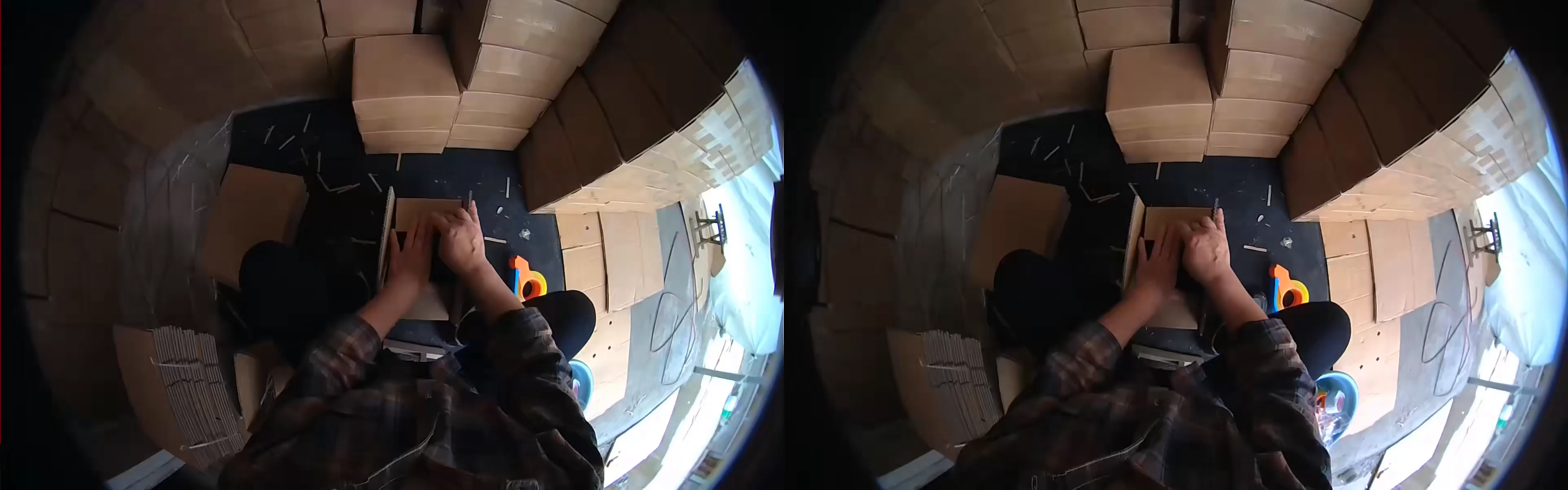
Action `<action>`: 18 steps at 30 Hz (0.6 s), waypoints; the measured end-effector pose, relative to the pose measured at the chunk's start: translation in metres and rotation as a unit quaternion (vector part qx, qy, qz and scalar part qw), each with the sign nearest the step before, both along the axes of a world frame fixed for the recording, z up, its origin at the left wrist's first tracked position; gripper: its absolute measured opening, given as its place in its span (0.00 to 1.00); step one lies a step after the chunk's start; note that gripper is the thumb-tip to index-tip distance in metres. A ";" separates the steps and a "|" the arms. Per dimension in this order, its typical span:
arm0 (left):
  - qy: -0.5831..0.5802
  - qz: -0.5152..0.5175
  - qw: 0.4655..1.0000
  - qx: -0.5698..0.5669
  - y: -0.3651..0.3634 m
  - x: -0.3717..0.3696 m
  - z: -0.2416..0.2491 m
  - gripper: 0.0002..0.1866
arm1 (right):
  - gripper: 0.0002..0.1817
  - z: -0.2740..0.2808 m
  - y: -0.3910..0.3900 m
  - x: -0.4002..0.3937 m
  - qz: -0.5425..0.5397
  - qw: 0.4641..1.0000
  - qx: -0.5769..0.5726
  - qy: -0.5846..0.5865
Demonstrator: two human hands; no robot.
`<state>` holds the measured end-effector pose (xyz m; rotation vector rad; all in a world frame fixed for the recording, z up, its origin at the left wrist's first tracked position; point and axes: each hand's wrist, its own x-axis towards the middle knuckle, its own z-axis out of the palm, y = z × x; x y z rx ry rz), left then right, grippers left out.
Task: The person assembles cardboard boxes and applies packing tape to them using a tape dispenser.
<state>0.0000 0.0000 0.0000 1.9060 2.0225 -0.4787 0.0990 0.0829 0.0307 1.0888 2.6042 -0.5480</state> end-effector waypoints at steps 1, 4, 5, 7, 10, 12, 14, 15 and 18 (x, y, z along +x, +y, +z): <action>-0.025 0.017 0.999 0.010 -0.002 0.000 -0.005 0.56 | 0.29 -0.006 -0.005 0.000 -0.032 0.986 0.076 0.142; -0.006 0.025 0.997 0.067 -0.003 -0.005 -0.039 0.47 | 0.35 -0.012 -0.007 -0.012 -0.074 0.923 0.129 0.355; 0.020 0.019 0.992 0.125 0.002 0.002 -0.055 0.42 | 0.38 -0.011 -0.005 -0.009 -0.073 0.918 0.126 0.369; 0.000 0.028 0.995 0.096 -0.007 -0.004 -0.046 0.40 | 0.38 -0.012 -0.017 -0.016 -0.075 0.913 0.096 0.389; 0.001 0.028 0.996 0.089 -0.003 0.001 -0.050 0.37 | 0.38 -0.017 -0.019 -0.019 -0.097 0.882 0.075 0.454; 0.030 0.017 0.995 0.094 -0.004 0.003 -0.057 0.37 | 0.38 -0.026 -0.031 -0.030 -0.089 0.920 0.093 0.369; 0.014 0.017 0.996 0.089 -0.002 0.004 -0.067 0.36 | 0.36 -0.038 -0.033 -0.038 -0.077 0.936 0.091 0.333; -0.013 0.003 0.997 0.075 0.001 -0.001 -0.044 0.37 | 0.35 -0.043 -0.021 -0.036 -0.099 0.908 0.079 0.399; -0.068 -0.014 0.985 0.160 -0.014 -0.017 -0.028 0.37 | 0.30 -0.061 0.002 -0.021 -0.171 0.885 0.099 0.422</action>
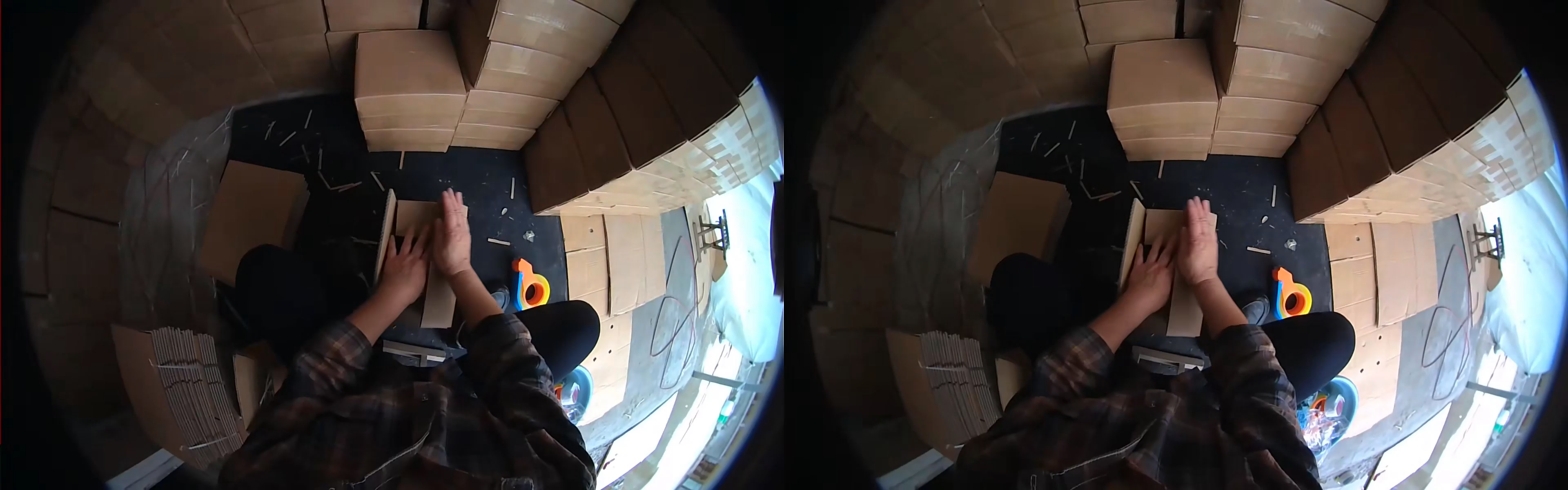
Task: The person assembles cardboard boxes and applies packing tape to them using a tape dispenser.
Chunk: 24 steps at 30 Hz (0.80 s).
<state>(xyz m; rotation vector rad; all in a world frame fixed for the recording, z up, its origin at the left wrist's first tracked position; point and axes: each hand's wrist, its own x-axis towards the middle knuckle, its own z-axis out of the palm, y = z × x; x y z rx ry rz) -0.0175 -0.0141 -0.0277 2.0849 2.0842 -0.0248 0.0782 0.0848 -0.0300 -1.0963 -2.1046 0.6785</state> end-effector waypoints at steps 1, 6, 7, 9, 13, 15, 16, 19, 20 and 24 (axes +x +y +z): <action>-0.021 0.000 1.000 -0.006 -0.002 0.001 0.006 0.34 | 0.29 -0.003 0.002 0.005 -0.028 0.997 -0.014 -0.071; -0.122 -0.096 0.987 0.045 -0.020 -0.016 0.043 0.25 | 0.26 -0.018 0.002 0.004 -0.066 0.986 0.009 -0.150; -0.140 -0.070 0.981 0.112 -0.023 -0.025 0.074 0.35 | 0.26 -0.018 0.003 0.003 -0.065 0.987 0.006 -0.149; -0.208 0.120 0.948 0.209 -0.034 -0.036 0.081 0.42 | 0.26 -0.011 0.002 0.005 -0.041 0.983 0.014 -0.177; -0.685 0.214 0.693 0.069 -0.026 -0.028 0.019 0.36 | 0.25 -0.009 0.000 0.007 -0.030 0.984 0.011 -0.174; -0.641 0.179 0.739 0.103 -0.018 -0.019 0.010 0.36 | 0.25 -0.011 0.003 0.013 -0.025 0.983 0.031 -0.181; -0.594 0.146 0.779 0.138 -0.016 -0.014 0.006 0.36 | 0.25 -0.012 0.002 0.015 -0.026 0.983 0.029 -0.182; -0.208 0.179 0.960 0.050 -0.011 0.016 0.016 0.39 | 0.25 -0.015 0.000 0.011 -0.027 0.986 0.016 -0.162; -0.181 0.183 0.965 0.058 -0.009 0.024 0.012 0.41 | 0.25 -0.016 0.000 0.012 -0.023 0.987 0.014 -0.156; -0.099 0.158 0.982 0.026 -0.010 0.033 0.011 0.41 | 0.25 -0.019 0.005 0.021 -0.015 0.988 0.003 -0.153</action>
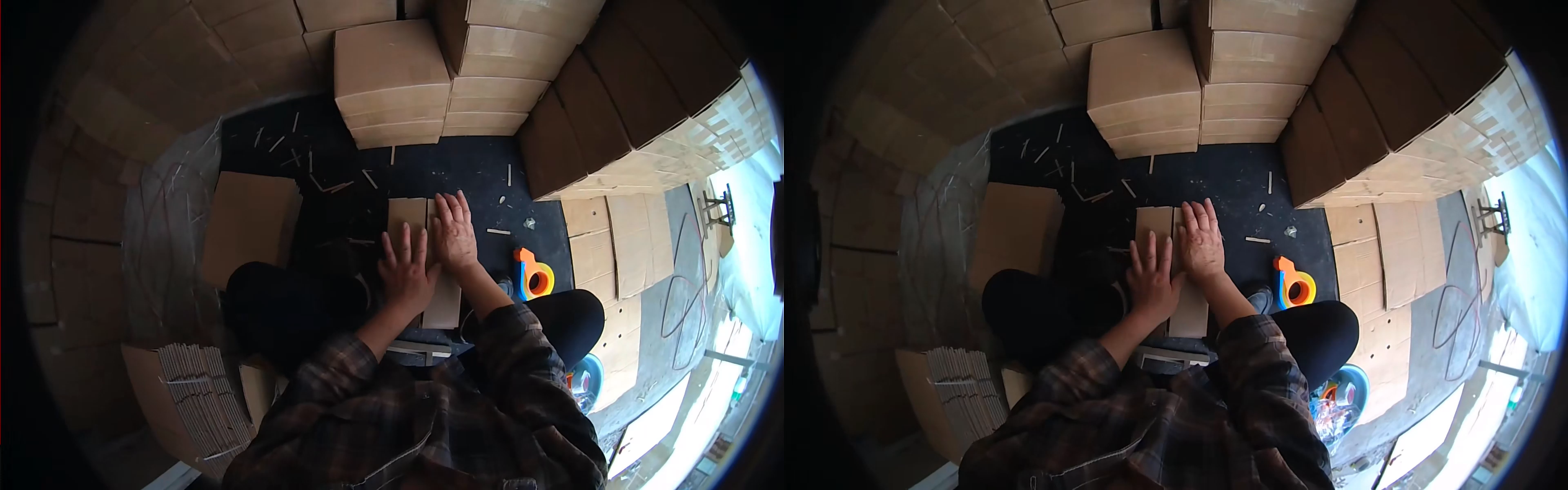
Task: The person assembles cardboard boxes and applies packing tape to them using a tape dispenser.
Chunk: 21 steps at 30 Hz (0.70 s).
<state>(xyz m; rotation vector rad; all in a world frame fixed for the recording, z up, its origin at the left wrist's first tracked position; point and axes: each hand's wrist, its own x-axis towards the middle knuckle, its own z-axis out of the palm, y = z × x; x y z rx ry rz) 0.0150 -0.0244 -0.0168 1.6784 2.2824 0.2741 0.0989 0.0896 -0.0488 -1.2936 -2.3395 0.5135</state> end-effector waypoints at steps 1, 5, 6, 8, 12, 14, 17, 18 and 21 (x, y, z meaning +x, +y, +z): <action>0.007 0.002 1.000 0.015 0.002 -0.001 -0.005 0.41 | 0.25 -0.001 0.003 -0.002 0.006 1.000 0.001 -0.001; 0.033 -0.006 0.999 0.027 0.002 -0.001 -0.014 0.40 | 0.25 0.003 0.001 0.000 0.004 1.000 -0.003 0.011; 0.031 -0.008 0.999 0.024 0.002 0.000 -0.014 0.40 | 0.25 0.003 0.000 0.000 0.004 1.000 -0.006 0.010; 0.038 -0.014 0.999 0.015 0.003 -0.002 -0.014 0.39 | 0.26 0.005 0.001 -0.003 0.002 1.000 -0.011 0.012; 0.059 -0.027 0.998 -0.017 0.004 0.001 -0.012 0.39 | 0.26 0.005 -0.001 -0.005 -0.018 1.000 -0.014 -0.016; 0.069 -0.043 0.996 -0.033 0.004 0.001 -0.009 0.40 | 0.26 0.006 0.000 -0.007 -0.037 0.999 -0.003 -0.026; 0.046 -0.050 0.994 -0.083 0.002 0.002 0.002 0.41 | 0.26 0.008 0.003 -0.006 -0.048 0.999 -0.011 -0.012; 0.041 -0.050 0.995 -0.071 0.002 0.004 0.003 0.40 | 0.26 0.007 0.004 -0.005 -0.042 0.999 -0.010 0.001; 0.056 -0.057 0.995 -0.055 -0.003 0.004 -0.005 0.40 | 0.26 0.005 0.005 0.011 -0.028 0.990 -0.032 0.137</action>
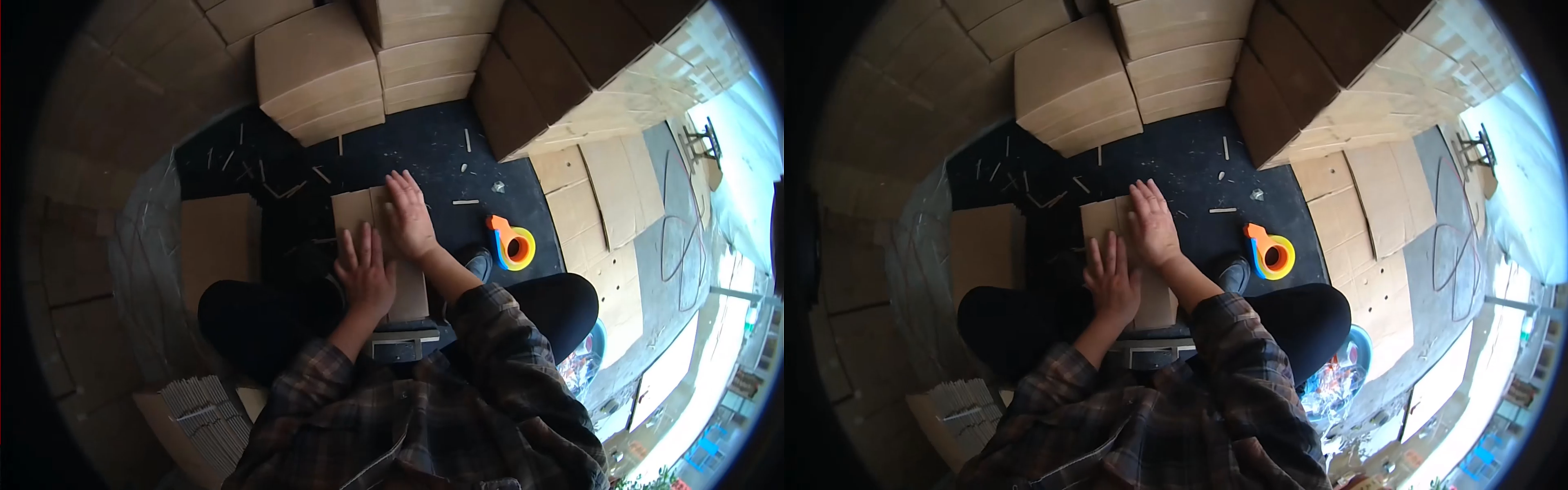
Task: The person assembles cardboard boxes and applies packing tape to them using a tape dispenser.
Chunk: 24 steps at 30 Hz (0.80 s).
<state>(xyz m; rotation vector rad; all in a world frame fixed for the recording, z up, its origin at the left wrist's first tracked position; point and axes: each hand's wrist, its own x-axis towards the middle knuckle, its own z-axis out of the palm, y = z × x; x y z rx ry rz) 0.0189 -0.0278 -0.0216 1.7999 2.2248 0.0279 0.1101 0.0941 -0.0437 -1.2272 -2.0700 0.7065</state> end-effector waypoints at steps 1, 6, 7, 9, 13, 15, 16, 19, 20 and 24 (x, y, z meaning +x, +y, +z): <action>0.026 -0.004 0.999 0.027 0.000 0.000 -0.005 0.40 | 0.25 -0.009 0.003 0.012 -0.013 0.997 -0.009 0.069; 0.033 -0.013 0.998 0.053 0.000 0.000 -0.012 0.40 | 0.23 -0.117 0.012 0.142 -0.377 0.894 -0.226 -0.091; 0.030 -0.015 0.998 0.055 0.000 0.000 -0.013 0.40 | 0.26 -0.081 0.007 0.149 -0.477 0.797 -0.325 -0.180; 0.032 -0.012 0.998 0.051 0.000 0.001 -0.009 0.40 | 0.28 -0.144 -0.012 0.192 -0.475 0.747 -0.318 -0.339; 0.020 -0.011 0.998 0.055 -0.001 -0.001 -0.010 0.40 | 0.26 -0.134 -0.017 0.193 -0.431 0.734 -0.418 -0.318; 0.021 -0.006 0.998 0.058 -0.001 -0.003 -0.011 0.40 | 0.22 -0.143 -0.015 0.196 -0.420 0.741 -0.416 -0.320; 0.016 -0.011 0.998 0.062 -0.001 -0.004 -0.009 0.40 | 0.21 -0.154 -0.017 0.200 -0.427 0.746 -0.402 -0.317; 0.007 -0.014 0.997 0.078 0.001 -0.005 -0.007 0.40 | 0.21 -0.169 -0.008 0.208 -0.431 0.752 -0.373 -0.330; 0.004 -0.019 0.996 0.081 0.000 -0.005 -0.007 0.39 | 0.22 -0.170 -0.005 0.211 -0.430 0.751 -0.371 -0.336; -0.023 -0.012 0.994 0.109 -0.002 -0.008 -0.010 0.39 | 0.28 -0.133 0.025 0.214 -0.372 0.844 -0.294 -0.249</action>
